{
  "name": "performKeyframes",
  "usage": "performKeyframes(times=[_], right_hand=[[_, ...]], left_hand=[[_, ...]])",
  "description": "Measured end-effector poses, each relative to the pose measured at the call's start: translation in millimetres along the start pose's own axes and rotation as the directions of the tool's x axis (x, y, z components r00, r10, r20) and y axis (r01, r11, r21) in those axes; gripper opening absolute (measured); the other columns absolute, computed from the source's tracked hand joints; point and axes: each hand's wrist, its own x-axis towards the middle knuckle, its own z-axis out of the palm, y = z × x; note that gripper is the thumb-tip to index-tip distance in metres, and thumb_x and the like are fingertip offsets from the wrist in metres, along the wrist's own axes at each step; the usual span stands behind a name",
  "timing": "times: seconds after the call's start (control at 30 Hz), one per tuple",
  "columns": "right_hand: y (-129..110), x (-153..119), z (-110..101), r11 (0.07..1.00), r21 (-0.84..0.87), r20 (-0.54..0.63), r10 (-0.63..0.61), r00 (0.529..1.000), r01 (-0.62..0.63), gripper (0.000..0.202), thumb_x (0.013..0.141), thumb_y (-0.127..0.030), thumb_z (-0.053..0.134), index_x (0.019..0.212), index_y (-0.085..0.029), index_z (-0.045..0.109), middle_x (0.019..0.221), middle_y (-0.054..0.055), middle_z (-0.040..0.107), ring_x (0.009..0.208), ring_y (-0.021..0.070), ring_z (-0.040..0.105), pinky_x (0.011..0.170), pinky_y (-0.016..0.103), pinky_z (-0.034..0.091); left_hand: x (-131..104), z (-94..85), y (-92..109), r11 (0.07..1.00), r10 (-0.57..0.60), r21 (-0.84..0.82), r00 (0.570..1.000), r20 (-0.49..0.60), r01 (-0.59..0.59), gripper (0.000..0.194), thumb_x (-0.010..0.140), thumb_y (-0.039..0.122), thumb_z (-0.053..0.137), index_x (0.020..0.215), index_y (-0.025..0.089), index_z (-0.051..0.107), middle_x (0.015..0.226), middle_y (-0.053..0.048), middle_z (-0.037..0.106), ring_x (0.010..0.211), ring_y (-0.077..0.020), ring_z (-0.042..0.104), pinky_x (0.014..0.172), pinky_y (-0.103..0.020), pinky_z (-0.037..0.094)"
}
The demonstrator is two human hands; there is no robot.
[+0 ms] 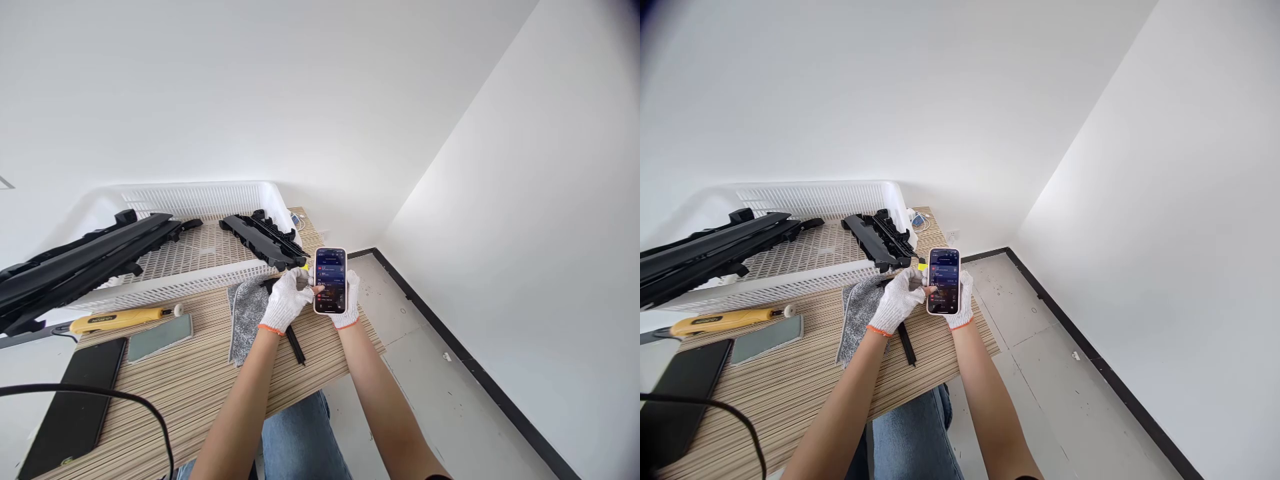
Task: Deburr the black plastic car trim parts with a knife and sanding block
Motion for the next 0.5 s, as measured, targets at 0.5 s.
performKeyframes(times=[0.5], right_hand=[[0,-3,11,0.999,-0.041,-0.063,-0.02,0.998,0.017,0.066,0.074,-0.065,0.064,0.117,-0.014,0.065,0.104,0.01,0.074,0.076,0.0174,0.066,0.07,0.032,0.06]], left_hand=[[-1,4.1,-3,0.993,0.048,0.116,0.995,-0.086,-0.038,0.028,0.074,0.044,0.074,0.075,0.023,0.056,0.072,0.001,0.066,0.07,-0.0175,0.064,0.071,-0.029,0.05]])
